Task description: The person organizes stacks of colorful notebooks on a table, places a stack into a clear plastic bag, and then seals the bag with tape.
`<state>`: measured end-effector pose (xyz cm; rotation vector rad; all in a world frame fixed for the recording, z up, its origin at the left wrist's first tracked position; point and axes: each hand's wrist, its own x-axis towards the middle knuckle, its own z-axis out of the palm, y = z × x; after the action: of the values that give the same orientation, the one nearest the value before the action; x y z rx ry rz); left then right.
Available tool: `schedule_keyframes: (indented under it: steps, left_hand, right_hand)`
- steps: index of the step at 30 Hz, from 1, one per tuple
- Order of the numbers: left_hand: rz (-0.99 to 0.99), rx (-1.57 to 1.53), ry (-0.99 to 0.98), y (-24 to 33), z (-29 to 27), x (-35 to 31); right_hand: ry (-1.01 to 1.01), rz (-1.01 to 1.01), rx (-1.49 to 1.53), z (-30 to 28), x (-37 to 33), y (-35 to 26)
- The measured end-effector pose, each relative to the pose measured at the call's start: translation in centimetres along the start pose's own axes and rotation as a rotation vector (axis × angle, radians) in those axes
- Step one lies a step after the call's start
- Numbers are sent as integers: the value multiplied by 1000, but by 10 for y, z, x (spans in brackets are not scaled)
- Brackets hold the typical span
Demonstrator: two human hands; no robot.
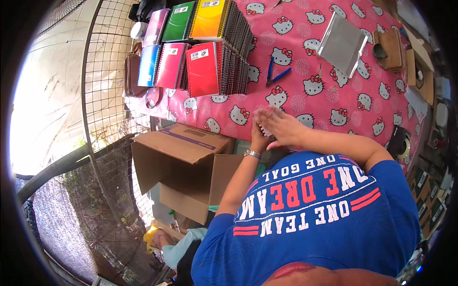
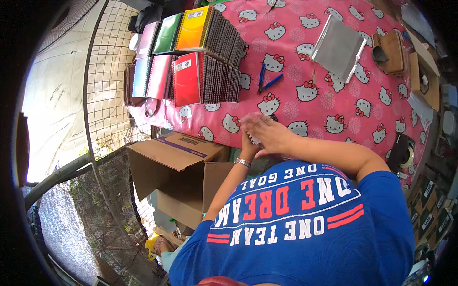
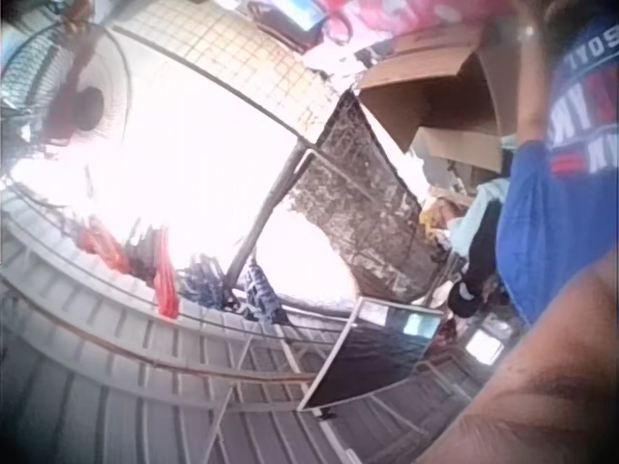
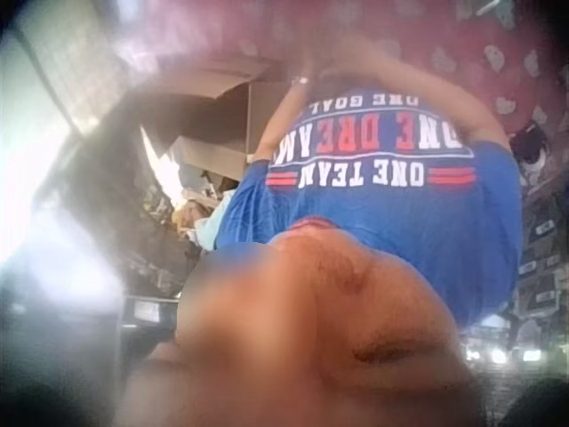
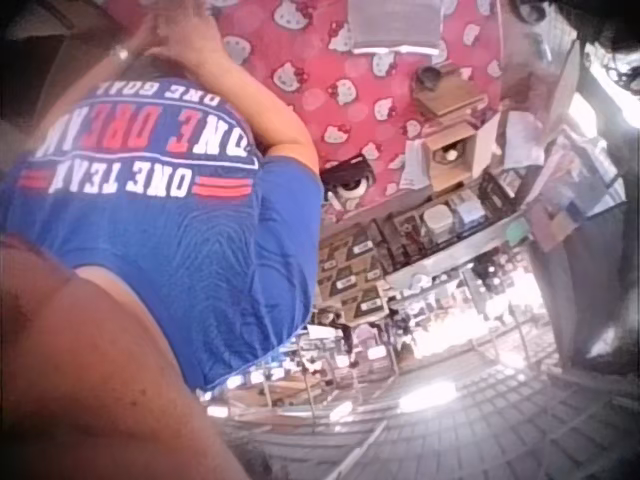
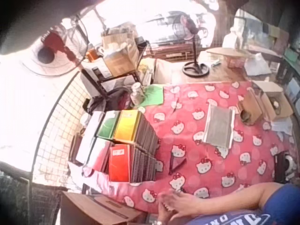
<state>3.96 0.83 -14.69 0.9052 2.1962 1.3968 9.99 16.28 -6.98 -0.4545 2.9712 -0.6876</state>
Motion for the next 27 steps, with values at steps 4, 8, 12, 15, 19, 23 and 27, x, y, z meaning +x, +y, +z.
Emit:
schedule_keyframes:
  steps: [4, 8, 12, 15, 19, 23, 27]
  left_hand:
    - [-15, 61, -33, -21, 1, -12]
    - [-84, -21, -21, -36, 8, -19]
    - [-91, -25, -61, -30, 25, -5]
    - [-186, 20, -57, -41, 30, 4]
    - [-158, 73, -68, 0, 57, 29]
    - [134, 125, 25, 46, 108, 52]
    - [550, 303, -720, 58, 152, 53]
  right_hand:
    - [-55, 24, -141, 0, 2, -10]
    - [67, -14, -97, -2, 0, -2]
    - [115, -7, -181, 4, -9, 24]
    - [289, -11, -211, 18, 0, 47]
    - [230, 95, -64, -9, -35, 77]
    - [641, 659, 17, -42, -132, 119]
    - [1006, 1094, 710, -87, -262, 147]
